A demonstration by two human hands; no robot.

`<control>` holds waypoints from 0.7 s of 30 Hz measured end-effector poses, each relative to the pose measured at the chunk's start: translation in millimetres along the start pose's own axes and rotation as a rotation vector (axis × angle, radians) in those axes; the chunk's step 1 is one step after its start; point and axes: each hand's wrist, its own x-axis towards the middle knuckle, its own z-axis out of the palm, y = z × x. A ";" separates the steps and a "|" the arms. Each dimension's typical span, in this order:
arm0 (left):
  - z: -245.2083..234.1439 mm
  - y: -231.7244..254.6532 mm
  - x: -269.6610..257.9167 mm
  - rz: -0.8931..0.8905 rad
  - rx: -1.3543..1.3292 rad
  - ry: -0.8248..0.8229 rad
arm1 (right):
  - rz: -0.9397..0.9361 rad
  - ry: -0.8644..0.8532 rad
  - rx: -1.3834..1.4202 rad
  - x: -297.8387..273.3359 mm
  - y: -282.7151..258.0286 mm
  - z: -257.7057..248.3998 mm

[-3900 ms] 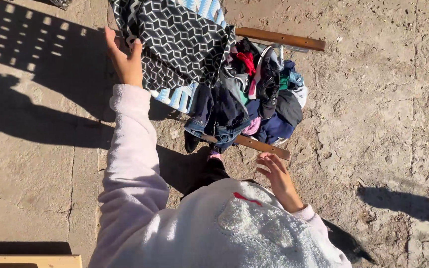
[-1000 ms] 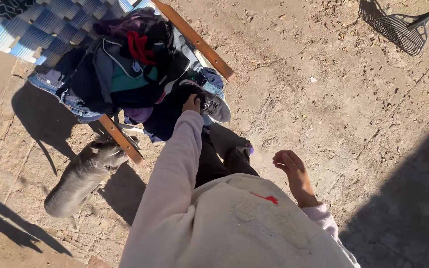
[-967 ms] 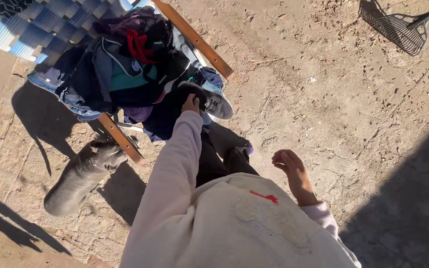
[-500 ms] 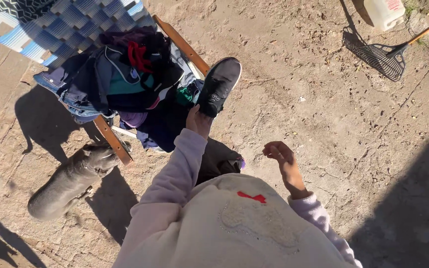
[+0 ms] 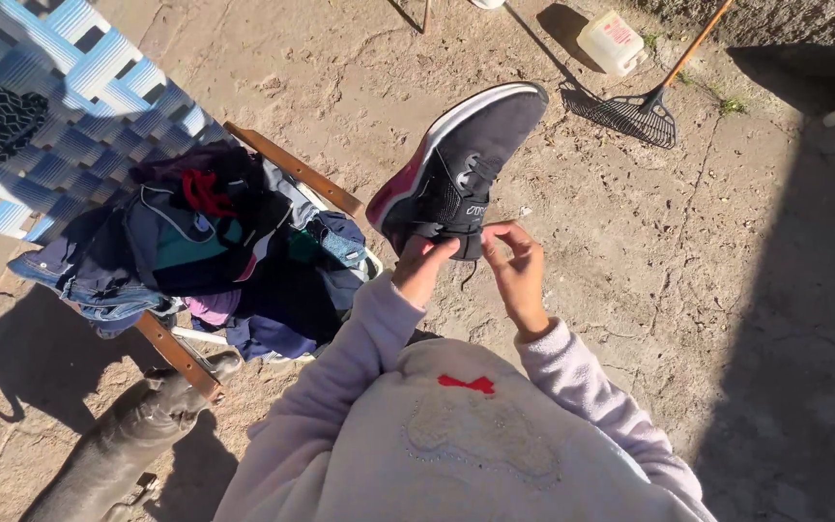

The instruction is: Hanging various items of laundry like socks and underwear on a circular drying rack and placing shoes to dry.

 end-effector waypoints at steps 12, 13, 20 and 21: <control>4.9 -64.8 85.9 -0.150 -0.570 -0.264 | -0.417 -0.626 0.192 -54.2 -182.6 -95.5; 15.0 -53.3 82.9 -0.159 -0.566 -0.272 | -0.417 -0.614 0.190 -49.5 -183.9 -95.0; 58.7 -47.1 80.4 -0.220 -0.819 -0.452 | -0.232 -0.144 -0.212 -20.2 -127.0 -90.5; 58.5 -62.5 83.3 -0.191 -0.779 -0.493 | -0.253 -0.009 -0.411 -10.1 -122.8 -86.6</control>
